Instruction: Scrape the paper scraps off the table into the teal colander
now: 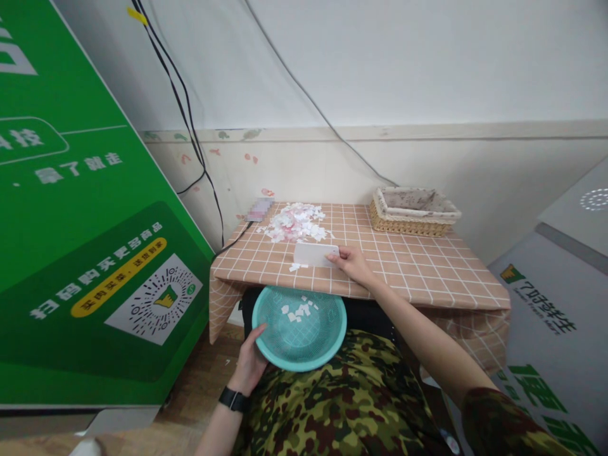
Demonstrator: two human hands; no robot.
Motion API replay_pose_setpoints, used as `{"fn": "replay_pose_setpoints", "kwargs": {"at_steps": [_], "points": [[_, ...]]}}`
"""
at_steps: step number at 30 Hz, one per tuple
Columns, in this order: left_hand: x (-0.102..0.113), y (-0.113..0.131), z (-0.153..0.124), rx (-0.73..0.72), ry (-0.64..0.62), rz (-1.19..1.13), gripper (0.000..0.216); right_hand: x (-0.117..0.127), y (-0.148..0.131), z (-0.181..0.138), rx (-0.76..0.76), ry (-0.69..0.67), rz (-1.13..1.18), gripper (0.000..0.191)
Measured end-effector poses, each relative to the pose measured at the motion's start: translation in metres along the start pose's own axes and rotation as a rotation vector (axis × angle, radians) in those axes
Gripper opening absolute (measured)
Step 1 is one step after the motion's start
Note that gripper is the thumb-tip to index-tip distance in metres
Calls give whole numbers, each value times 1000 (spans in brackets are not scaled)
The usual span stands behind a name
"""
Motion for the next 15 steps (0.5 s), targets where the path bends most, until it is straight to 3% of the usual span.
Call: {"fn": "replay_pose_setpoints", "kwargs": {"at_steps": [6, 11, 13, 15], "points": [[5, 21, 0, -92, 74, 3, 24, -14, -13, -2, 6, 17, -66, 39], [0, 20, -3, -69, 60, 20, 26, -35, -25, -9, 59, -179, -46, 37], [-3, 18, -4, -66, 41, 16, 27, -25, -18, -4, 55, -167, 16, 34], [-3, 17, -6, -70, 41, 15, 27, 2, -4, 6, 49, -44, 84, 33]]}}
Point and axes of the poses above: each hand's wrist, its own z-axis towards the middle knuckle, its own x-axis out of the back of the hand, y = z × x, the point moved 8 cm from there along z, towards the middle knuckle, and after that the axes turned 12 degrees about -y, right-handed, at the moved point
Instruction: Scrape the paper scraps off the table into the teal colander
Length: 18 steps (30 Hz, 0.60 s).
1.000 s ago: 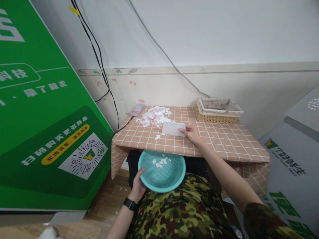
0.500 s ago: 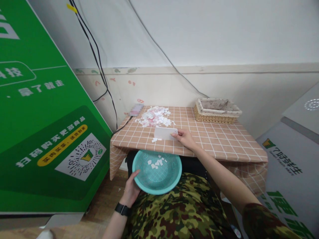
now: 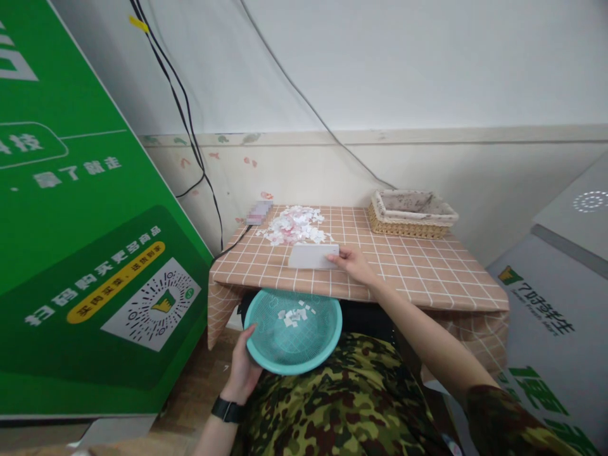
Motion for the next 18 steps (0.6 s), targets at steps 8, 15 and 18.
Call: {"fn": "replay_pose_setpoints", "kwargs": {"at_steps": [8, 15, 18], "points": [[-3, -10, 0, 38, 1, 0, 28, 108, 50, 25, -109, 453, -279, 40], [-3, -21, 1, -4, 19, -24, 19, 94, 56, 21, -52, 335, -316, 41], [-6, -30, -1, 23, 3, -11, 23, 91, 57, 20, -41, 261, -198, 42]]}}
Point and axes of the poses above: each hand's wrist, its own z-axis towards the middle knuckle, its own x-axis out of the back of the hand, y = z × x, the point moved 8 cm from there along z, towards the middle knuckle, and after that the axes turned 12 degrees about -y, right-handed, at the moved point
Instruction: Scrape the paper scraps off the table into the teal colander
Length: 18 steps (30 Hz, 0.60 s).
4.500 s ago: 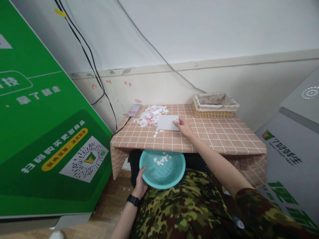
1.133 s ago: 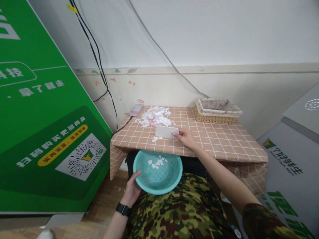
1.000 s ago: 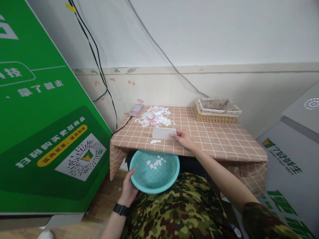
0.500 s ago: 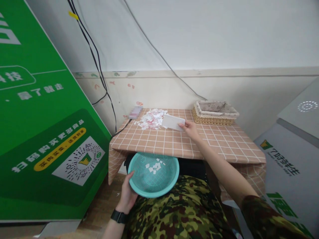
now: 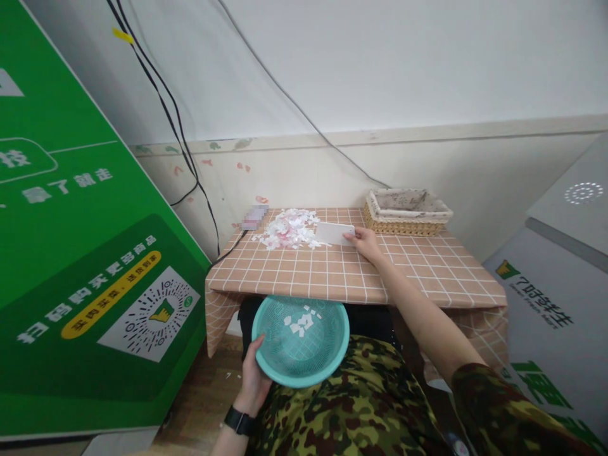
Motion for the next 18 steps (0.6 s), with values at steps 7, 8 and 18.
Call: {"fn": "replay_pose_setpoints", "kwargs": {"at_steps": [7, 8, 18], "points": [[4, -12, 2, 1, 12, 21, 27, 8, 2, -5, -52, 69, 155, 44], [5, -12, 2, -2, 9, 21, 28, 7, 1, -6, -56, 59, 160, 43], [7, -13, 4, 2, -2, -26, 25, -3, -11, -11, -49, -16, 254, 46]]}}
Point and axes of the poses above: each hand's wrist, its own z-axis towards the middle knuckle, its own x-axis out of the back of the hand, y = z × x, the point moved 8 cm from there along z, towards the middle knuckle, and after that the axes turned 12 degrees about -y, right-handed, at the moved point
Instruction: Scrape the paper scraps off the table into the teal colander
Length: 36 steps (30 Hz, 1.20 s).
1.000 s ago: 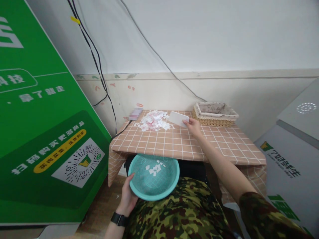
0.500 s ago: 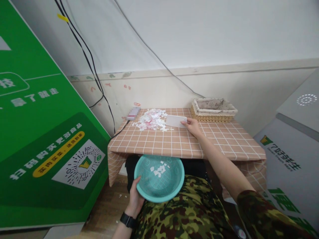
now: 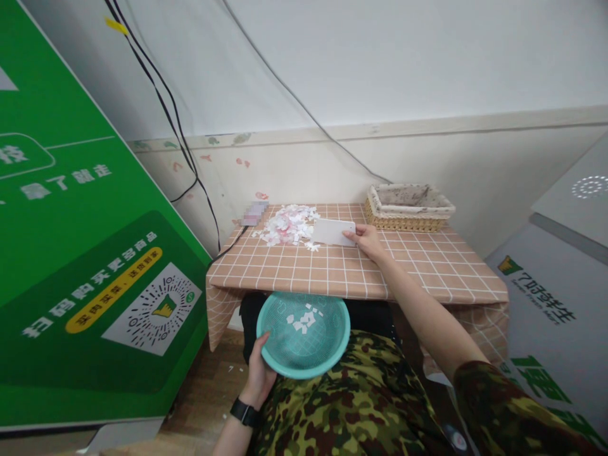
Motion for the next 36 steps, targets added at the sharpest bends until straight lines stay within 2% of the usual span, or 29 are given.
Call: {"fn": "replay_pose_setpoints", "kwargs": {"at_steps": [7, 15, 20, 25, 30, 36], "points": [[1, 1, 0, -9, 12, 1, 27, -3, 8, 2, -22, -47, 85, 44], [-2, 1, 0, -2, -3, -3, 26, -9, 5, -1, -35, -128, 161, 45], [-2, -1, 1, 10, -18, -13, 28, -2, 7, 0, -53, -71, 178, 47], [-2, 0, 0, -3, -17, -13, 31, -6, 9, 2, -51, -112, 187, 46], [0, 0, 0, -4, 4, -1, 26, -3, 11, 3, -38, -90, 184, 43], [0, 0, 0, -3, 3, 7, 22, -8, 12, 2, -63, -141, 207, 41]]}}
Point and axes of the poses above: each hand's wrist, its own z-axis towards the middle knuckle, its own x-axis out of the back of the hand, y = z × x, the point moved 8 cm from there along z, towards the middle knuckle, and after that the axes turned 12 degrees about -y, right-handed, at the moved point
